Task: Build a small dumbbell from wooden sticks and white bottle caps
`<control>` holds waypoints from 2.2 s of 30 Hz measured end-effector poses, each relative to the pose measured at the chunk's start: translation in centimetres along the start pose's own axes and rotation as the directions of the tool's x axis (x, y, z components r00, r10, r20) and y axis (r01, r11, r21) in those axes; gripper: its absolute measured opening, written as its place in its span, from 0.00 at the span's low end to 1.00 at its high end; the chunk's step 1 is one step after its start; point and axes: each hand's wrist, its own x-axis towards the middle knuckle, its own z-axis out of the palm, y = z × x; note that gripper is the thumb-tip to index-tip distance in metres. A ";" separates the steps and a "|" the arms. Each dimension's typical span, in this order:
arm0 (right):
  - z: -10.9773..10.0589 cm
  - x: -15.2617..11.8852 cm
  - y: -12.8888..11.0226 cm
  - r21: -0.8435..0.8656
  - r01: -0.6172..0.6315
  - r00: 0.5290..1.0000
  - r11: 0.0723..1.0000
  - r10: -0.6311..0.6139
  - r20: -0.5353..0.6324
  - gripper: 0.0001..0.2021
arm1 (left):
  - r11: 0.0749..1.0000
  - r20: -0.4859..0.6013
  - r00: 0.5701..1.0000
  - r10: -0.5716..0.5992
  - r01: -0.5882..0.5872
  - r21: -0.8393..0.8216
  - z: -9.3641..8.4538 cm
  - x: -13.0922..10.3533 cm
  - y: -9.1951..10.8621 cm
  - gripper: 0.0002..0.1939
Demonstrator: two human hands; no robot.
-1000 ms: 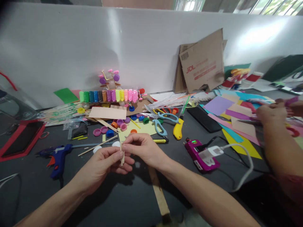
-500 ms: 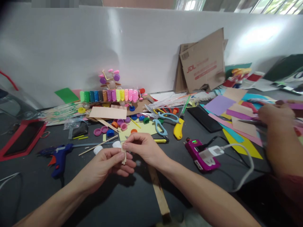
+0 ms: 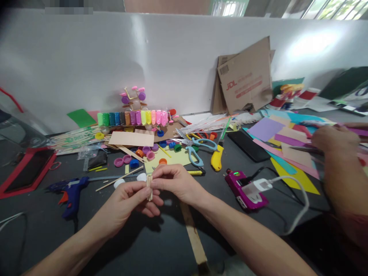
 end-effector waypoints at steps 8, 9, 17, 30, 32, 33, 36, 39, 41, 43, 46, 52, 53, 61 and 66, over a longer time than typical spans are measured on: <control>-0.1 -0.2 -0.1 -0.042 0.042 0.999 0.998 -0.043 -0.011 0.09 | 0.999 -0.003 0.999 -0.032 0.032 0.000 0.0 0.0 0.1 0.19; -0.1 -0.2 -0.2 -0.045 0.042 0.999 0.998 -0.043 -0.012 0.09 | 0.999 -0.001 0.999 -0.040 0.040 -0.009 0.0 0.0 0.1 0.19; 0.1 -0.2 -0.2 -0.081 0.032 0.999 0.996 -0.035 -0.028 0.10 | 0.998 0.003 0.998 -0.063 0.063 -0.022 0.0 0.2 0.1 0.19; 0.0 -0.1 -0.2 -0.051 0.007 1.000 0.999 -0.007 -0.002 0.12 | 0.997 -0.001 1.000 -0.010 0.010 0.081 -0.2 0.0 0.2 0.18; 0.0 -0.1 -0.2 -0.050 0.012 1.000 0.999 -0.012 0.001 0.12 | 0.995 0.002 1.000 -0.005 0.005 0.097 -0.1 0.0 0.2 0.17; 0.0 -0.1 -0.3 -0.052 0.016 1.000 0.999 -0.016 0.000 0.12 | 0.995 0.002 1.000 -0.004 0.004 0.104 -0.1 0.1 0.2 0.17; 0.0 -0.1 -0.3 -0.062 0.036 0.999 0.997 -0.037 -0.008 0.11 | 0.993 -0.003 1.000 -0.003 0.003 0.114 -0.1 0.1 0.3 0.17; 0.1 -0.2 -0.4 -0.072 0.051 0.999 0.996 -0.052 -0.016 0.11 | 0.993 -0.002 1.000 -0.005 0.005 0.120 0.0 0.0 0.3 0.17; 0.3 -0.3 -0.5 -0.077 0.052 0.998 0.996 -0.054 -0.014 0.11 | 0.992 0.002 1.000 0.001 -0.002 0.127 0.0 -0.1 0.3 0.17; 0.4 -0.4 -0.6 -0.085 0.052 0.999 0.995 -0.053 -0.010 0.12 | 0.990 0.008 1.000 0.016 -0.017 0.143 0.1 -0.2 0.3 0.17; 0.7 -0.7 -0.8 -0.117 0.067 0.997 0.991 -0.070 -0.022 0.13 | 0.981 0.013 0.999 0.041 -0.043 0.188 0.3 -0.4 0.4 0.15; 1.2 -1.2 -0.8 -0.267 0.186 0.968 0.945 -0.223 -0.115 0.12 | 0.940 -0.015 0.985 0.172 -0.160 0.302 1.1 -0.7 0.5 0.12; 1.4 -1.2 -0.8 -0.295 0.203 0.962 0.934 -0.247 -0.119 0.12 | 0.934 -0.030 0.981 0.193 -0.175 0.311 1.2 -0.7 0.5 0.12; 0.7 -0.2 -1.3 -0.610 0.180 0.974 0.771 -0.227 0.000 0.15 | 0.894 -0.178 0.944 0.277 -0.186 0.408 -0.2 -1.6 0.1 0.13; -3.1 -1.4 -1.8 -0.912 0.036 0.996 0.409 -0.090 -0.001 0.18 | 0.857 -0.293 0.872 0.393 -0.231 0.461 -3.1 -3.0 -0.1 0.12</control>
